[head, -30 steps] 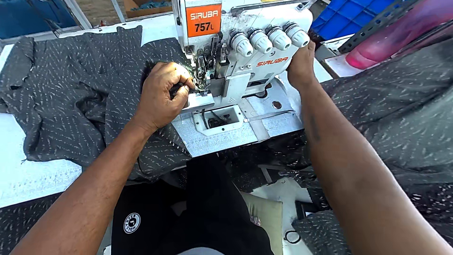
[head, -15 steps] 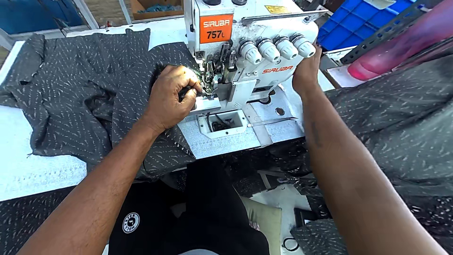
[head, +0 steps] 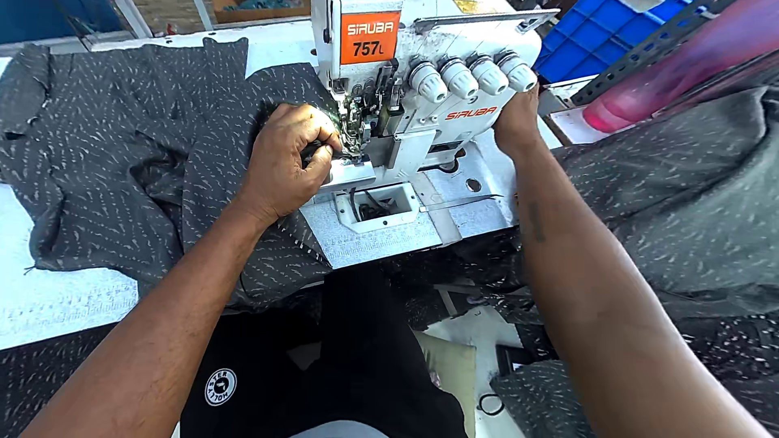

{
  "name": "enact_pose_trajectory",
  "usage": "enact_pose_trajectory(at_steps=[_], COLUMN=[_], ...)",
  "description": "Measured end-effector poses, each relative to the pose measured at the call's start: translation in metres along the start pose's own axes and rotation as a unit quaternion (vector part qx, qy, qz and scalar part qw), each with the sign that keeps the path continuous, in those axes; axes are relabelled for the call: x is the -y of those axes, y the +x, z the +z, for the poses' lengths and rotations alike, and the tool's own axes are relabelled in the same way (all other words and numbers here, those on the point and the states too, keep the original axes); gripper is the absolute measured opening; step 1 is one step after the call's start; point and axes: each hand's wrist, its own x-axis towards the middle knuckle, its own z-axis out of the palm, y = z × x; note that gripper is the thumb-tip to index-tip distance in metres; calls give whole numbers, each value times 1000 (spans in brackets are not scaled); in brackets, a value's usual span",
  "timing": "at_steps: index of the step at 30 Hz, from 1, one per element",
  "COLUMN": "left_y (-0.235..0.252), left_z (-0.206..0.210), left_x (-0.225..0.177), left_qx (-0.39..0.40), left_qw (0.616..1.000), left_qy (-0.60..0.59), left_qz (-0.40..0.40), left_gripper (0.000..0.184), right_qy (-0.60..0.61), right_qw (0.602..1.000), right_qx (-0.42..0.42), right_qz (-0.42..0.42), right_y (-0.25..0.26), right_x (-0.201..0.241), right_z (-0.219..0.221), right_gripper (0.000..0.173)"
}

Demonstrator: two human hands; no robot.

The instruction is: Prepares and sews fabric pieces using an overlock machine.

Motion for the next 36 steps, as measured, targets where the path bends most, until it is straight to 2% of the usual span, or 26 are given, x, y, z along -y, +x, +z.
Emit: enact_pose_trajectory(at_steps=[2, 4, 6, 7, 8, 9, 10, 11, 12, 13, 15, 18, 22, 26, 32, 36], left_y=[0, 1, 1, 1, 1, 1, 0, -1, 0, 0, -1, 1, 0, 3, 0, -1], left_z=[0, 0, 0, 1, 1, 1, 1, 1, 1, 1, 2, 3, -1, 4, 0, 2], left_x=[0, -1, -2, -2, -2, -2, -2, -2, -2, -2, -1, -3, -3, -6, -6, -5], left_qx=[-2, -4, -6, -7, -9, -9, -8, -7, -9, -13, -17, -13, -9, -6, -6, -9], left_qw=[1000, 1000, 1000, 1000, 1000, 1000, 1000, 1000, 1000, 1000, 1000, 1000, 1000, 1000, 999, 999], left_qy=[1, 1, 2, 4, 3, 3, 3, 1, 0, 0, 1, 4, 1, 1, 11, 10], left_qz=[-1, -4, -9, -11, -13, -15, -16, -17, -16, -14, -12, -14, -17, -26, -40, -40], left_gripper=[23, 23, 23, 23, 23, 23, 22, 22, 22, 22, 23, 23, 23, 24, 22, 23], right_qy=[-52, -129, -184, -204, -227, -246, -229, -203, -158, -109, -30, 0, 13, 37, 43, 77], right_qw=[996, 970, 927, 912, 905, 914, 940, 966, 984, 992, 993, 988, 987, 988, 992, 988], right_qx=[39, 100, 149, 163, 170, 165, 152, 107, 37, -27, -80, -88, -67, -90, -82, -69], right_qz=[64, 181, 289, 317, 316, 276, 205, 119, 79, 66, 77, 127, 149, 123, 89, 112], right_y=[4, -2, -2, 1, 3, 2, 2, 6, 14, 18, 4, -24, -47, -52, -58, -55], right_x=[17, 64, 105, 113, 116, 112, 97, 65, 38, 25, 20, 24, 24, -5, -8, -9], right_z=[-4, -2, 3, 5, 6, 6, 1, -3, -4, -1, 4, 0, 1, -12, -4, -10], right_gripper=[37, 20, 20, 22, 23, 23, 29, 41, 61, 75, 84, 85, 85, 84, 79, 80])
